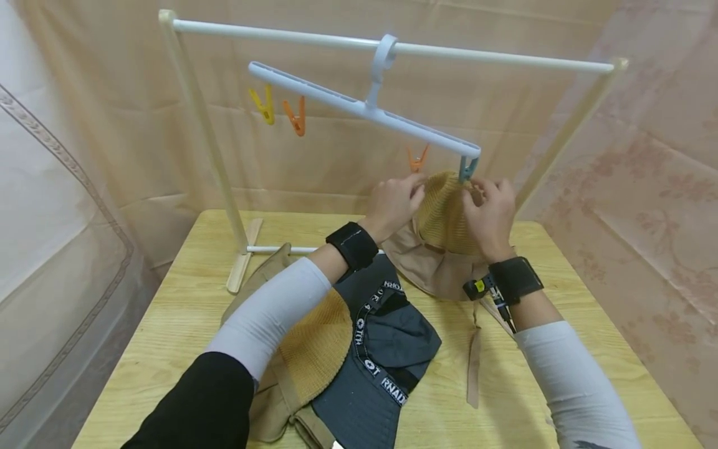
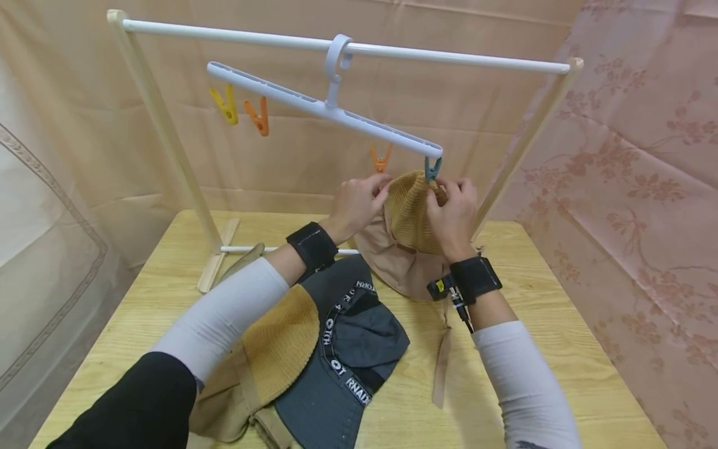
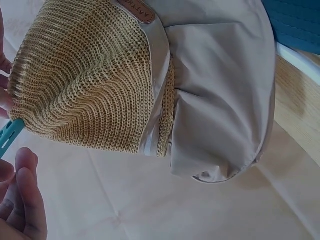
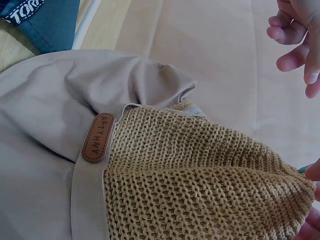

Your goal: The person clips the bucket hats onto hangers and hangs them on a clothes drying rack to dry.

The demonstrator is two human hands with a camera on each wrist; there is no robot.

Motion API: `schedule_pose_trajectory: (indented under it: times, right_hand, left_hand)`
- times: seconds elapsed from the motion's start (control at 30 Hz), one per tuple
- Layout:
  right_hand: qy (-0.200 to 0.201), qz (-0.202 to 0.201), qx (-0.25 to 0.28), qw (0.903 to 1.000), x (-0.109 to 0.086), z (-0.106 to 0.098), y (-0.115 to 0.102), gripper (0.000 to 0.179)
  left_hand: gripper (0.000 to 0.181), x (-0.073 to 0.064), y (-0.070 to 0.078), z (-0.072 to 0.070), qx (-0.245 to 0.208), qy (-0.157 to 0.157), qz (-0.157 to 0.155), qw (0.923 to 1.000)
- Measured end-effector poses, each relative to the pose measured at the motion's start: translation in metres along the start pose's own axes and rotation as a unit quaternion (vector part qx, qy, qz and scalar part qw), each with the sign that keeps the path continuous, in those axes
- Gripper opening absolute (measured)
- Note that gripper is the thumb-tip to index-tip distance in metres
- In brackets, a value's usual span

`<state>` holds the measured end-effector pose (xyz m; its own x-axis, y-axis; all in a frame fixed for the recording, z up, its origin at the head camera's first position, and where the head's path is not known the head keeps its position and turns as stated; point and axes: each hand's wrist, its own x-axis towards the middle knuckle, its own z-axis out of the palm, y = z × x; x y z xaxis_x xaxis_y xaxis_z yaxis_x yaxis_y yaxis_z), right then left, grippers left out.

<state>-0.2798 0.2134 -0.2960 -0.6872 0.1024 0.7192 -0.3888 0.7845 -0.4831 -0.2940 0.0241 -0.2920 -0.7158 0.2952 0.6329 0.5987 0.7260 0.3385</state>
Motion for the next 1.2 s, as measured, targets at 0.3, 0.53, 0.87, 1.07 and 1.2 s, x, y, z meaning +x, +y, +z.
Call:
schedule_pose_trajectory:
  times: [0.3,0.53,0.87,1.07,1.2]
  right_hand:
    - [0.013,-0.006,-0.004,0.9999,-0.006,-0.003,0.003,0.026]
    - [0.022,-0.009,-0.004,0.9997,-0.01,-0.003,0.006,0.025]
    - [-0.023,-0.014,-0.015,0.9995,-0.027,-0.006,0.011,0.027]
    - [-0.054,-0.008,-0.01,0.9985,-0.035,-0.008,0.014,0.024]
    - [-0.079,-0.003,-0.012,0.9968,-0.042,-0.007,0.014,0.025]
  left_hand:
    - [0.029,-0.006,0.0,0.0,-0.006,-0.006,0.008,0.9999]
    - [0.031,-0.011,-0.002,0.002,-0.004,-0.016,0.004,0.9998]
    - [0.025,-0.024,-0.009,0.004,0.017,-0.008,0.002,0.9998]
    - [0.024,-0.033,-0.012,0.009,0.04,-0.015,-0.013,0.999]
    - [0.023,-0.04,-0.013,0.014,0.028,-0.037,-0.019,0.9987]
